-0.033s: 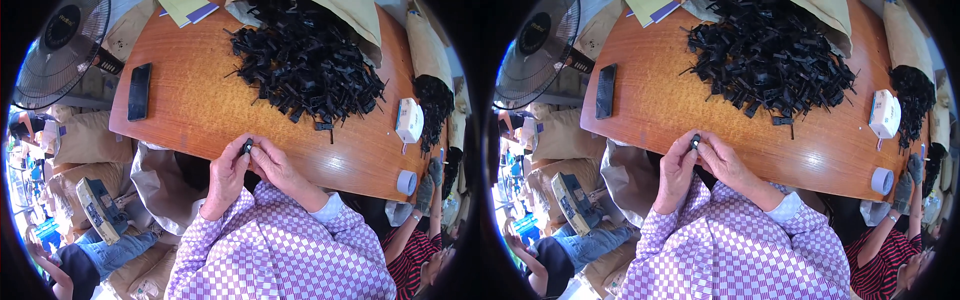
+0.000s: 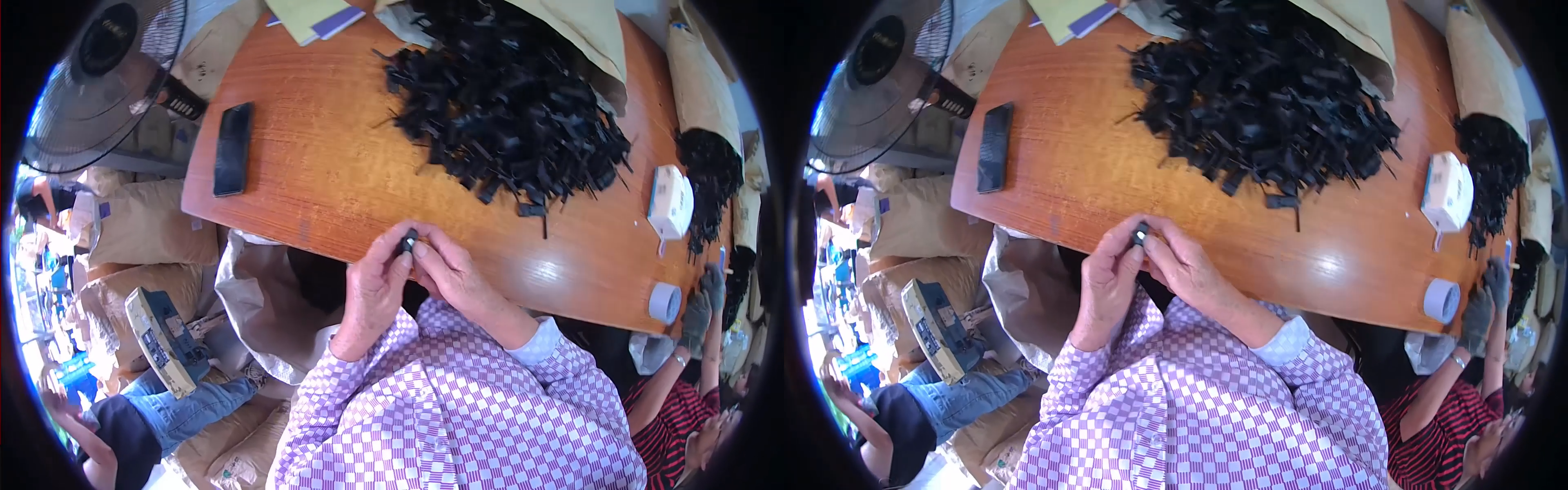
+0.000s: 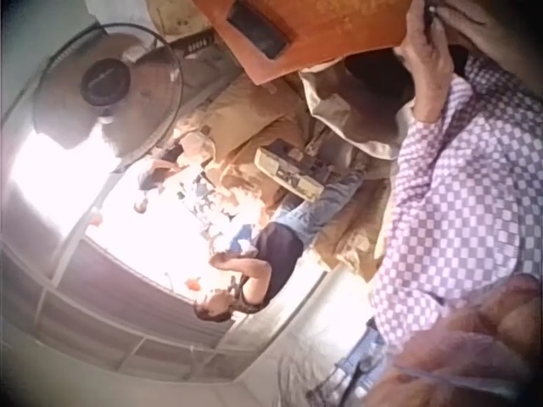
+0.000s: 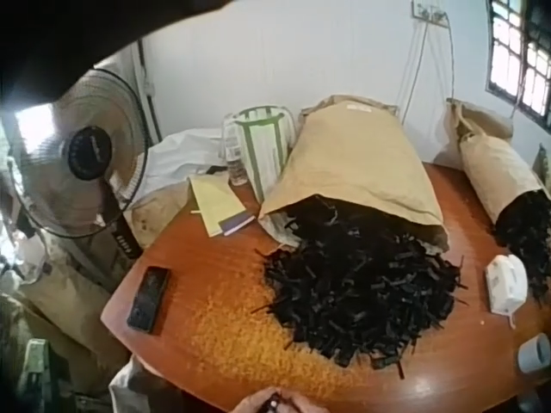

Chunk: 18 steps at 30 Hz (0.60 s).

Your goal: Manually assembling or inspecting small black plastic components on a production line.

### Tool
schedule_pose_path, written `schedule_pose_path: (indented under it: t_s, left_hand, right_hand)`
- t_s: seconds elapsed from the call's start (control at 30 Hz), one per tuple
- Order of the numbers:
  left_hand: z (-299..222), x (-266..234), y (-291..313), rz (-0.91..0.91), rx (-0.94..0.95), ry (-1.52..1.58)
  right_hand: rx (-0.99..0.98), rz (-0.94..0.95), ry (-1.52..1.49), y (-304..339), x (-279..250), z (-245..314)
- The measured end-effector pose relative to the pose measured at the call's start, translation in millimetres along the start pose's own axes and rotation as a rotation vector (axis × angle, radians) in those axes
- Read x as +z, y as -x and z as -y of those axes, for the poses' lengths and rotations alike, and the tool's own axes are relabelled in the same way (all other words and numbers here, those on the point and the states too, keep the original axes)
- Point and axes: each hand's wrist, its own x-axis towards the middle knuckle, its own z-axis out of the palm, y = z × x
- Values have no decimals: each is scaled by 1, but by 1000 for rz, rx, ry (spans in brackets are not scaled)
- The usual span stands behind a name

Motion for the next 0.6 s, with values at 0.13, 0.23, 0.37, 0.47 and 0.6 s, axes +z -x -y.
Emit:
schedule_pose_path:
  t_s: [0.13, 0.23, 0.37, 0.47, 0.6]
  left_hand:
    - [-14, -11, 8, -40, -134, 11]
    - [4, -2, 7, -64, -55, 26]
    - [9, 1, 15, -179, 83, -61]
    - [2, -4, 20, -224, 170, -176]
    - [1, -4, 18, -281, 207, -234]
  right_hand:
    - [176, -197, 12, -2, 25, 3]
    - [131, -230, 224, -1, 14, -1]
    - [65, -109, 184, -2, 16, -6]
    - [50, -82, 136, -7, 16, -12]
    - [79, -30, 77, -14, 14, -10]
